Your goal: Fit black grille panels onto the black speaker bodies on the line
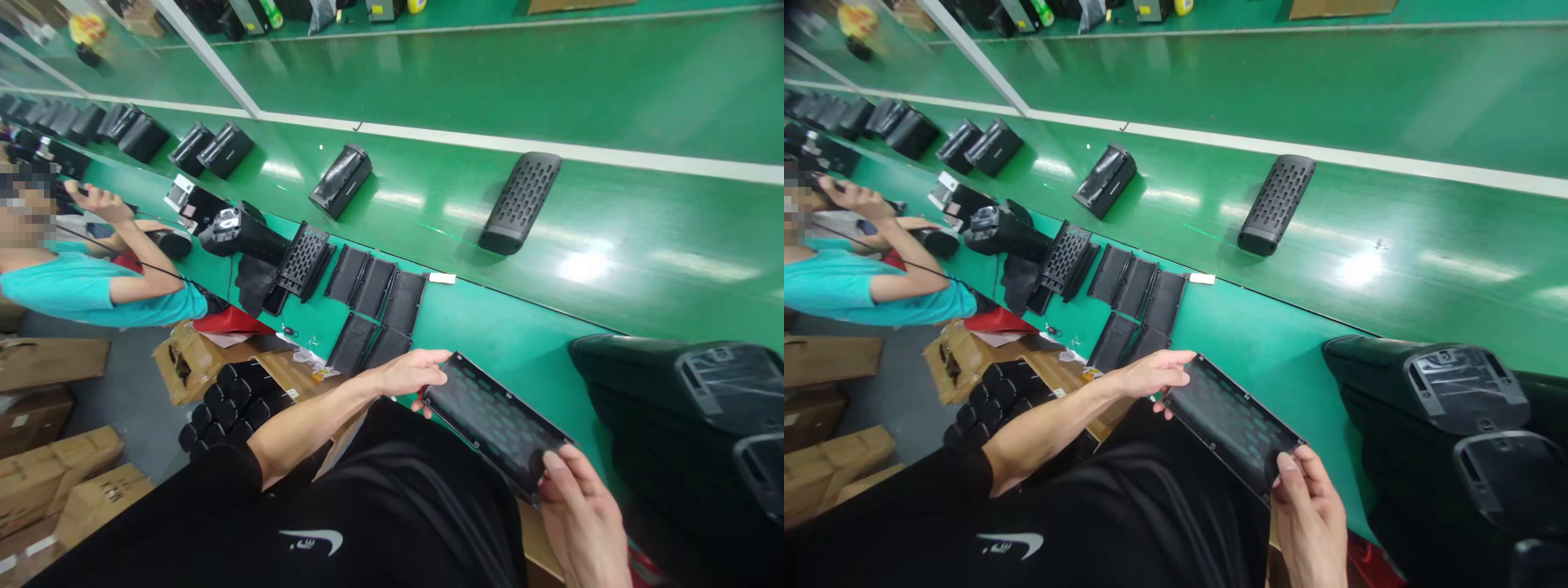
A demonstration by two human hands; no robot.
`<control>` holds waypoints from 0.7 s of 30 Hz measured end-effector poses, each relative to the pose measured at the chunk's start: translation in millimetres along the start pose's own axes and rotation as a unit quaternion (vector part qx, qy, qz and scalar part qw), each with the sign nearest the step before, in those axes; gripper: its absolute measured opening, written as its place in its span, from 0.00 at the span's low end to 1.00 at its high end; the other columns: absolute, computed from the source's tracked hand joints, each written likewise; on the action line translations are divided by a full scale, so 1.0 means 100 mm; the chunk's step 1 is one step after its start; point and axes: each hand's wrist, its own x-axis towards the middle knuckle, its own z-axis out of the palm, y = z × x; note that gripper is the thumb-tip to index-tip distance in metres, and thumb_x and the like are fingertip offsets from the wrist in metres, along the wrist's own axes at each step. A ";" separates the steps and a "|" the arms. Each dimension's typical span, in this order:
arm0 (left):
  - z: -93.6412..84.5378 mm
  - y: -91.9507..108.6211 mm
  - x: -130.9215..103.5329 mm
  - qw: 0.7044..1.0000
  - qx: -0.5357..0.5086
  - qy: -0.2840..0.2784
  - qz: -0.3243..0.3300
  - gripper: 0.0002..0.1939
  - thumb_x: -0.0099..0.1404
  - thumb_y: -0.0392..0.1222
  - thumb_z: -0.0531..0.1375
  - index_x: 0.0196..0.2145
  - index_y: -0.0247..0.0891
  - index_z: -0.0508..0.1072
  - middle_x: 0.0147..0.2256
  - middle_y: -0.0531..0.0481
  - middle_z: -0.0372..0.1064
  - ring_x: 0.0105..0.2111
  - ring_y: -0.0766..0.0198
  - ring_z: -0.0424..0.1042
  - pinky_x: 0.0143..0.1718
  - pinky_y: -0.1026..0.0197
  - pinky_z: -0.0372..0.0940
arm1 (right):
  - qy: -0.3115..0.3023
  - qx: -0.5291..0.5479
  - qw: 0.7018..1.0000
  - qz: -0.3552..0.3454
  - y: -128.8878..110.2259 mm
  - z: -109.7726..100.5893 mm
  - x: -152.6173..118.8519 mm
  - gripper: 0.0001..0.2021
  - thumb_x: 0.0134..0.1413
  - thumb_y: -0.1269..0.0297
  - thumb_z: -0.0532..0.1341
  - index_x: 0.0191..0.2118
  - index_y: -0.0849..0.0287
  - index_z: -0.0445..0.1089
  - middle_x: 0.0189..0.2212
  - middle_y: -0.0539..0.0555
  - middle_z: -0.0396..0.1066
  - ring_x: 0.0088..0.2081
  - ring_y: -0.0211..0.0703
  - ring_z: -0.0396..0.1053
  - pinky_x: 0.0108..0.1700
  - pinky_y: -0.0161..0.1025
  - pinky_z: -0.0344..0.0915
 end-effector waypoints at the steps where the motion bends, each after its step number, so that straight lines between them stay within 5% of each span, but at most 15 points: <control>1: 0.00 -0.01 0.01 1.000 -0.003 0.002 0.002 0.30 0.65 0.46 0.62 0.61 0.30 0.64 0.23 0.52 0.73 0.18 0.65 0.71 0.17 0.70 0.55 | -0.002 -0.001 1.000 -0.005 0.01 0.00 0.00 0.27 0.34 0.54 0.81 0.40 0.55 0.71 0.26 0.45 0.65 0.24 0.32 0.61 0.27 0.28 0.63; 6: 0.00 -0.02 0.04 1.000 -0.003 0.003 0.002 0.36 0.64 0.47 0.64 0.64 0.26 0.61 0.22 0.51 0.73 0.17 0.64 0.71 0.17 0.70 0.55 | -0.003 -0.006 1.000 -0.002 0.05 -0.01 0.04 0.28 0.34 0.54 0.81 0.40 0.54 0.71 0.24 0.41 0.58 0.23 0.30 0.56 0.26 0.25 0.59; 14: 0.02 0.04 0.04 0.999 0.033 -0.017 0.007 0.43 0.66 0.43 0.59 0.70 0.20 0.48 0.20 0.53 0.71 0.14 0.66 0.68 0.15 0.69 0.55 | -0.001 -0.020 1.000 0.001 0.08 -0.05 0.09 0.28 0.35 0.53 0.81 0.41 0.54 0.70 0.25 0.42 0.60 0.24 0.31 0.57 0.26 0.27 0.60; 21: 0.03 0.00 0.08 1.000 0.028 0.006 -0.004 0.38 0.65 0.44 0.62 0.67 0.26 0.56 0.22 0.53 0.73 0.17 0.65 0.70 0.16 0.70 0.55 | -0.004 -0.004 1.000 0.013 0.06 0.01 0.08 0.28 0.35 0.53 0.81 0.41 0.54 0.70 0.26 0.42 0.64 0.22 0.29 0.58 0.25 0.26 0.59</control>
